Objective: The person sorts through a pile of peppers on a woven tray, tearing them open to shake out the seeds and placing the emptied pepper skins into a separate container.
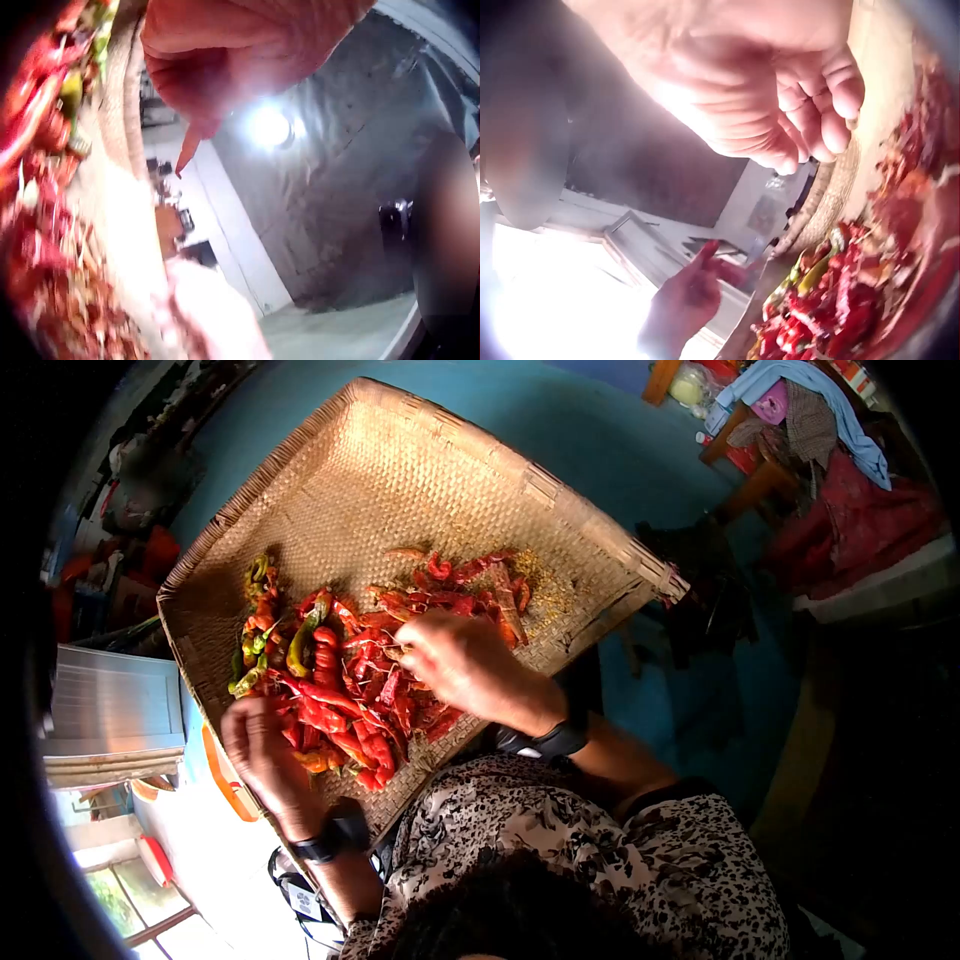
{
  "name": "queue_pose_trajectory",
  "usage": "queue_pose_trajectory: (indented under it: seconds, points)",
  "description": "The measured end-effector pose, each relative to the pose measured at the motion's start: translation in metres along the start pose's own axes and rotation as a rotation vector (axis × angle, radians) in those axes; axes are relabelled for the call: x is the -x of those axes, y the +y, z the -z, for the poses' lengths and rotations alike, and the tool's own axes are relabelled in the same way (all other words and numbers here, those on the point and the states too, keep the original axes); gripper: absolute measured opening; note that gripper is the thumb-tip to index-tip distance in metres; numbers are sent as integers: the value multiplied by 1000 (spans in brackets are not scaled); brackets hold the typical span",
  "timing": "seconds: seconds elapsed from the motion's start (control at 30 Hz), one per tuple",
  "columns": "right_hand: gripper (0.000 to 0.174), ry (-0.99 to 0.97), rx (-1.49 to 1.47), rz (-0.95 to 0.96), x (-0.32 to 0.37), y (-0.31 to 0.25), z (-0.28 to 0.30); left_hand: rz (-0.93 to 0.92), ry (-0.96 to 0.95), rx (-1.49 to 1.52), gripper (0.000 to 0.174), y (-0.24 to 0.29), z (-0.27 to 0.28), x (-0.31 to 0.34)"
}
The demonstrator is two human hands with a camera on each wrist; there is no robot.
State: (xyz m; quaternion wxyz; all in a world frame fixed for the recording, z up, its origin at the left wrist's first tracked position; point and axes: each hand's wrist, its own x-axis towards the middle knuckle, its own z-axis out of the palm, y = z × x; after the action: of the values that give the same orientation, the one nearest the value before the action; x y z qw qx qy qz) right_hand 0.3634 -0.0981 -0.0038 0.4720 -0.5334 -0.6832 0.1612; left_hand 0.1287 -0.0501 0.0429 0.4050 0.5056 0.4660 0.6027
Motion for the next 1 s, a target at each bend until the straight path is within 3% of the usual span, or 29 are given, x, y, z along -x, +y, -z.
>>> queue_pose_trajectory:
  seconds: [0.03,0.07,0.13,0.17,0.23,0.27,0.3,0.33,0.37,0.43,0.57,0.63,0.67,0.7,0.77,0.83,0.9,1.0]
  points:
    - [13,22,80,-66,3,9,11,-78,76,14,3,4,17,-12]
    - [9,59,172,-76,6,16,27,-37,146,155,6,10,35,-24]
    - [8,138,328,-160,18,37,44,-147,188,-139,17,-3,124,-53]
    - [9,128,429,-267,23,48,50,-529,231,-548,27,2,117,-50]
    - [17,93,541,-341,23,40,63,-330,363,-411,38,-22,179,-57]
    - [25,-19,491,-508,22,37,66,-166,446,-200,37,-14,169,-53]
    - [25,-20,490,-508,19,32,65,2,520,14,37,-6,158,-50]
    - [25,-63,473,-533,17,27,62,-86,349,-480,43,-28,176,-52]
    - [25,-108,457,-558,17,23,60,-42,426,-133,44,-40,176,-52]
    - [27,-42,490,-461,25,35,50,14,318,56,43,-27,137,-46]
    - [31,-2,449,-440,26,41,46,-44,226,-96,27,-15,63,-26]
    - [30,136,350,-413,24,37,48,-143,-19,-315,24,-10,30,-5]
    - [30,170,254,-300,24,32,48,-24,-165,-291,23,-2,11,10]
    - [29,110,87,-332,22,28,44,93,-311,-264,22,5,-7,23]
    - [26,99,-78,-195,17,7,25,197,-534,-214,25,-15,-28,43]
    - [21,-3,-361,-159,15,-21,7,422,-612,26,29,-16,-47,56]
    - [19,-130,-423,-239,14,-39,6,448,-607,264,11,-22,-50,58]
    - [17,-40,-413,-127,17,-30,-10,493,-581,207,4,-15,-43,49]
